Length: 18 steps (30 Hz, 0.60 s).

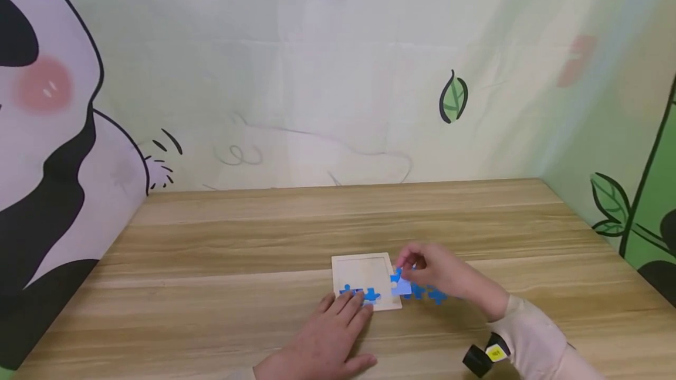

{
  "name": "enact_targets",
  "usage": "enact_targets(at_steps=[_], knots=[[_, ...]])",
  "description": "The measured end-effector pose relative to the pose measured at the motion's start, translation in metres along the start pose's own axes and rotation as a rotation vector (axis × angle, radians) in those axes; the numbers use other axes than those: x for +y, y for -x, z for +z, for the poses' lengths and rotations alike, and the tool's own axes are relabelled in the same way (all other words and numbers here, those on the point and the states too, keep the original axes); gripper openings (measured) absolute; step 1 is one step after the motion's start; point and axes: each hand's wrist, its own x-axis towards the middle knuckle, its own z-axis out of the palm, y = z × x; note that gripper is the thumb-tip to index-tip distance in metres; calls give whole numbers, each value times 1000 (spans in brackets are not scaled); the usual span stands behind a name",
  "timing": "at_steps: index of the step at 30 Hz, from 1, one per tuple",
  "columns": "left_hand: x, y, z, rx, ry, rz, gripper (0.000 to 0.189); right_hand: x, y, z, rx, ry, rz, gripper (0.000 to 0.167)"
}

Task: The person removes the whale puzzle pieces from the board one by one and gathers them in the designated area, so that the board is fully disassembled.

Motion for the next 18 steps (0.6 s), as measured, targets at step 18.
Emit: enact_targets(at_steps=[18], knots=[[0,0,-2,-34,22,-1,73,3,23,-20,-13,48,17,7]])
